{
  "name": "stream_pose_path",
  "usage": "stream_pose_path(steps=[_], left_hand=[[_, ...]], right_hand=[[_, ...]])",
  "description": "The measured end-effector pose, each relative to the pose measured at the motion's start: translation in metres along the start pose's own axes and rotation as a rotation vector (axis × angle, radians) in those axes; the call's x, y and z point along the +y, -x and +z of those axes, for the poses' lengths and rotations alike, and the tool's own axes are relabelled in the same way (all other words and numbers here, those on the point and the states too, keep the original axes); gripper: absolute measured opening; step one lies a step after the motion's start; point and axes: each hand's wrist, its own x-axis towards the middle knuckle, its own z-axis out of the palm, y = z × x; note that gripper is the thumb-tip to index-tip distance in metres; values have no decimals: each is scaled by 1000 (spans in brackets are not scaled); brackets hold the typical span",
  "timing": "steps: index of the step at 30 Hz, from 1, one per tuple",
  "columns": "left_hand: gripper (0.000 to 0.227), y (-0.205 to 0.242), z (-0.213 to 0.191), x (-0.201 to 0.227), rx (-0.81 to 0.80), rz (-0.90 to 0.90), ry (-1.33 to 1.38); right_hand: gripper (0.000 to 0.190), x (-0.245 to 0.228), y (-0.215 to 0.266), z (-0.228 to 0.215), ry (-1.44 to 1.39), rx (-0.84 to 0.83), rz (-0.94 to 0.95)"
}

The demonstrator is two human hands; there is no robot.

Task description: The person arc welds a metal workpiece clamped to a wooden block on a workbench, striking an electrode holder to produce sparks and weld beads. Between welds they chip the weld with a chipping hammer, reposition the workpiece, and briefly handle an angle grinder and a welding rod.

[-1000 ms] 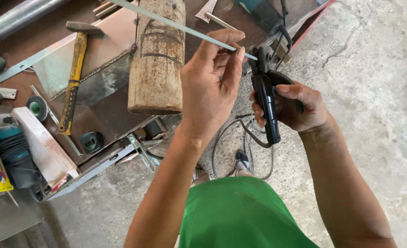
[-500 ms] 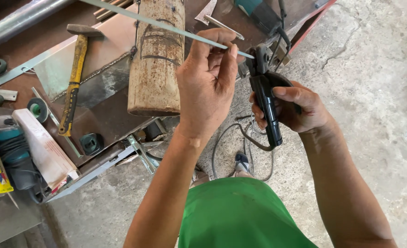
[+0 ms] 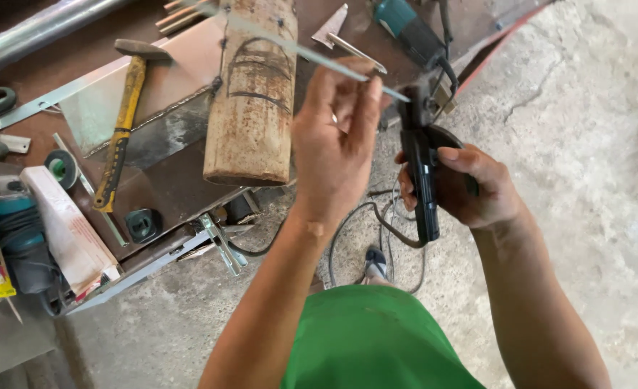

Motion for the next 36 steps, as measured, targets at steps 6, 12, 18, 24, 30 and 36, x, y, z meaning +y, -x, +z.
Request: stream_pose_path(steps=[6, 12, 18, 24, 30, 36], left_hand=[[35, 61, 23, 0, -429, -659, -182], [32, 93, 28, 1, -451, -723, 426], [51, 63, -32, 30, -771, -679, 175], [11, 51, -209, -64, -258, -317, -961], [45, 37, -372, -179, 51, -687, -1506], [39, 34, -357, -181, 85, -750, -1022]], right_hand=[[37, -12, 0, 24, -4, 152, -234], [52, -22, 14, 38, 180, 111, -165], [32, 9, 3, 78, 673, 346, -167], [15, 39, -17, 103, 806, 558, -221], [16, 63, -27, 122, 816, 656, -216], [15, 62, -27, 85, 762, 771, -163]])
